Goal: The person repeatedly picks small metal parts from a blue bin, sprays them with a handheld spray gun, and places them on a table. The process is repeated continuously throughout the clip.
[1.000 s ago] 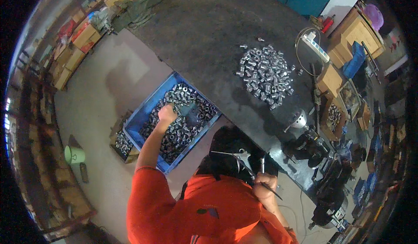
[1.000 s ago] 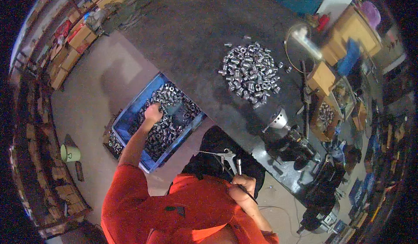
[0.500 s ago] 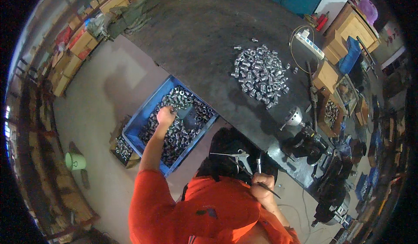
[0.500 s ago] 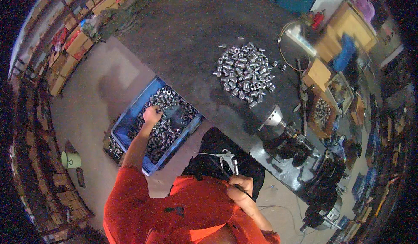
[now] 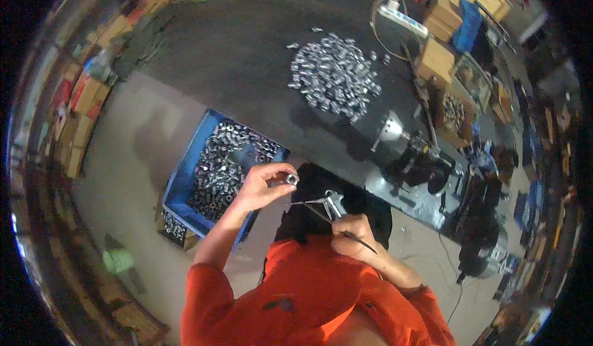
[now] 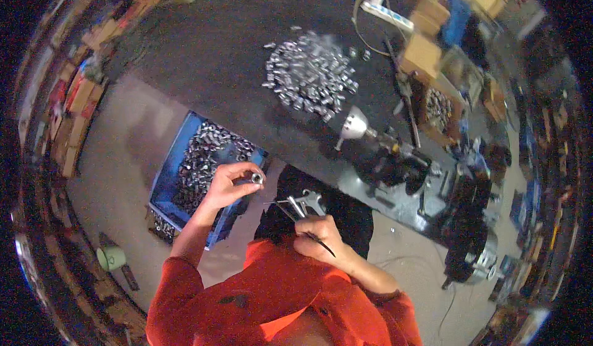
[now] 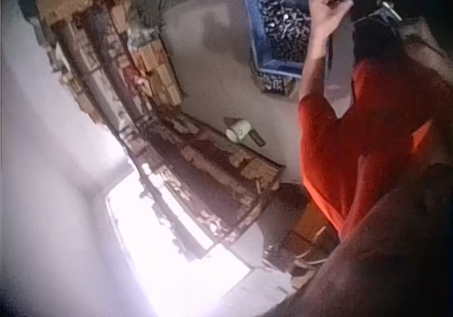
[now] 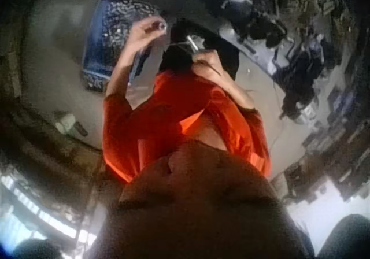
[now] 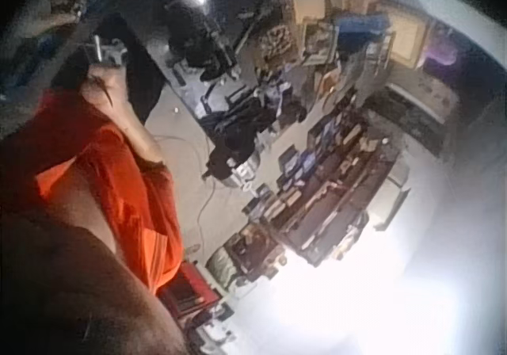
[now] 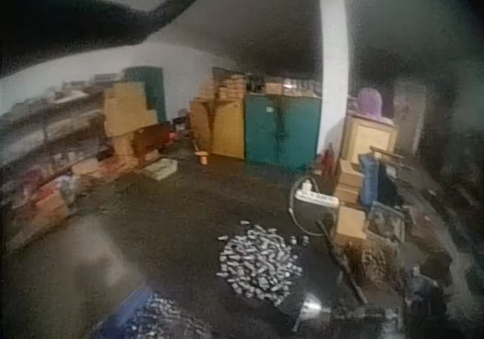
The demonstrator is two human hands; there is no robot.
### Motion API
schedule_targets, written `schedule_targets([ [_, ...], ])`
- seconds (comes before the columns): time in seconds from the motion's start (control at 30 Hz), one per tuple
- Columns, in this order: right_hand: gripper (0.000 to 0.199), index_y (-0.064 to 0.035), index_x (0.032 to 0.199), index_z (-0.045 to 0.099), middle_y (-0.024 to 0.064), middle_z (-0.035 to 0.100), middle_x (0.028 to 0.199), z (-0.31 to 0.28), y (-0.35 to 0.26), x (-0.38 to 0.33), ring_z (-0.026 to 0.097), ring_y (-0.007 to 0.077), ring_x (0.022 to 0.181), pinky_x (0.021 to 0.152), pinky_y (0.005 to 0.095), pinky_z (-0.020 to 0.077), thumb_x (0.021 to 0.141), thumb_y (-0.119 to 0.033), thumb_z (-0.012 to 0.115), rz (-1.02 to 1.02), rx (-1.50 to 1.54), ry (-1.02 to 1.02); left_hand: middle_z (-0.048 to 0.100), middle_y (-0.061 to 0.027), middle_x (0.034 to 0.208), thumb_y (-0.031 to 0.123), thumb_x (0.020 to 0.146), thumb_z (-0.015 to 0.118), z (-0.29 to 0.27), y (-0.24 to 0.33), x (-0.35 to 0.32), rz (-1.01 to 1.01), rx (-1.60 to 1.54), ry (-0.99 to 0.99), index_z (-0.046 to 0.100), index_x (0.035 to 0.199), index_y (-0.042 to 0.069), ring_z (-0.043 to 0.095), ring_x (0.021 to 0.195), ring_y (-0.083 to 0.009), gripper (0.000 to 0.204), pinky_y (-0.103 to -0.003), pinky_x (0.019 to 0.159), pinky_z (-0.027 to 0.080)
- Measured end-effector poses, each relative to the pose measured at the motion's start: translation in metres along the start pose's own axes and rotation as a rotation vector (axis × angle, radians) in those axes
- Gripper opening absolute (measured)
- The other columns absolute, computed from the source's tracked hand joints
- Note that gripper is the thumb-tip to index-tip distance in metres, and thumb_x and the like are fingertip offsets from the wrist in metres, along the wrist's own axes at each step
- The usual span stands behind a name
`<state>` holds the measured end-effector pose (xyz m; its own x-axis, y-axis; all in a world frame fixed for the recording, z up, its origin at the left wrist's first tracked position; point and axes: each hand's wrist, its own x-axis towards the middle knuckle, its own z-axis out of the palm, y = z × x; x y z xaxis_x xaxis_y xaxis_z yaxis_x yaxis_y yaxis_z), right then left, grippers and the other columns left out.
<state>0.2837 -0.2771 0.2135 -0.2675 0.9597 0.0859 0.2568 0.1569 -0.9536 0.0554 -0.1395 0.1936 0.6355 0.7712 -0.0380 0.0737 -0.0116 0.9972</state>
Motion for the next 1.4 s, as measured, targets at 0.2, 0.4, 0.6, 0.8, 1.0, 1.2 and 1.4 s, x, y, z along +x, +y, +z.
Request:
schedule_targets([
  [0.2,0.013,-0.003,0.056,0.044,0.0102,0.043,0.054,-0.007,0.002,-0.003,0.046,0.0264,0.05,0.046,0.0344,0.0341,0.062,-0.003,0.056,-0.06,-0.045,0.005,0.06,-0.0054,0.088,-0.001,0.072,0.068,0.029,0.018,0.01,0.078,0.08,-0.149,0.061,0.095,-0.002,0.058,0.081,-0.0114,0.025,-0.025,0.073,0.048],
  [0.4,0.011,-0.0033,0.057,0.048,0.0136,0.048,0.055,-0.007,0.005,0.0,0.053,0.0315,0.052,0.047,0.0397,0.0383,0.061,-0.01,0.057,-0.067,-0.085,-0.017,0.061,-0.0098,0.085,-0.001,0.065,0.07,0.043,0.028,0.02,0.279,0.286,-0.229,0.064,0.088,0.0,0.059,0.075,-0.0207,0.024,-0.028,0.066,0.046],
  [0.6,0.014,-0.0038,0.055,0.05,0.0137,0.048,0.053,-0.008,0.012,-0.007,0.053,0.0319,0.05,0.047,0.0385,0.039,0.061,-0.013,0.057,0.039,-0.085,-0.091,0.056,-0.0086,0.082,0.0,0.065,0.07,0.055,0.04,0.018,0.384,0.706,-0.332,0.065,0.088,0.004,0.057,0.071,-0.0236,0.025,-0.032,0.061,0.047],
  [0.8,0.013,-0.0042,0.056,0.048,0.0141,0.047,0.051,-0.007,0.014,-0.015,0.051,0.0333,0.049,0.046,0.0397,0.0381,0.063,-0.01,0.056,0.051,0.022,-0.034,0.059,-0.0069,0.086,0.0,0.067,0.07,0.052,0.04,0.029,0.247,0.439,-0.443,0.063,0.099,0.004,0.06,0.075,-0.0166,0.033,-0.029,0.061,0.047],
  [1.0,0.014,-0.0034,0.057,0.047,0.0144,0.048,0.054,-0.013,0.004,-0.013,0.052,0.0338,0.051,0.047,0.0415,0.0382,0.063,-0.01,0.057,-0.021,-0.07,-0.018,0.062,-0.0046,0.079,0.008,0.08,0.065,0.058,0.026,0.016,-0.087,0.074,-0.285,0.059,0.102,-0.002,0.059,0.069,-0.0086,0.025,-0.023,0.062,0.048],
  [1.2,0.013,-0.0031,0.058,0.047,0.014,0.047,0.053,-0.012,0.004,-0.014,0.051,0.0337,0.051,0.047,0.0409,0.0383,0.062,-0.011,0.057,0.012,-0.017,-0.001,0.058,-0.0056,0.066,0.013,0.087,0.058,0.052,0.021,0.018,-0.179,-0.1,-0.153,0.059,0.097,-0.004,0.057,0.057,-0.0099,0.019,-0.023,0.052,0.048],
  [1.4,0.013,-0.0025,0.057,0.045,0.0119,0.043,0.053,-0.018,-0.001,-0.018,0.048,0.0288,0.048,0.046,0.0357,0.0356,0.061,-0.007,0.056,0.046,0.012,-0.032,0.058,-0.0117,0.057,0.033,0.094,0.042,0.048,0.008,0.015,-0.34,-0.705,-0.184,0.056,0.092,-0.006,0.059,0.049,-0.0238,0.041,-0.033,0.05,0.049],
])
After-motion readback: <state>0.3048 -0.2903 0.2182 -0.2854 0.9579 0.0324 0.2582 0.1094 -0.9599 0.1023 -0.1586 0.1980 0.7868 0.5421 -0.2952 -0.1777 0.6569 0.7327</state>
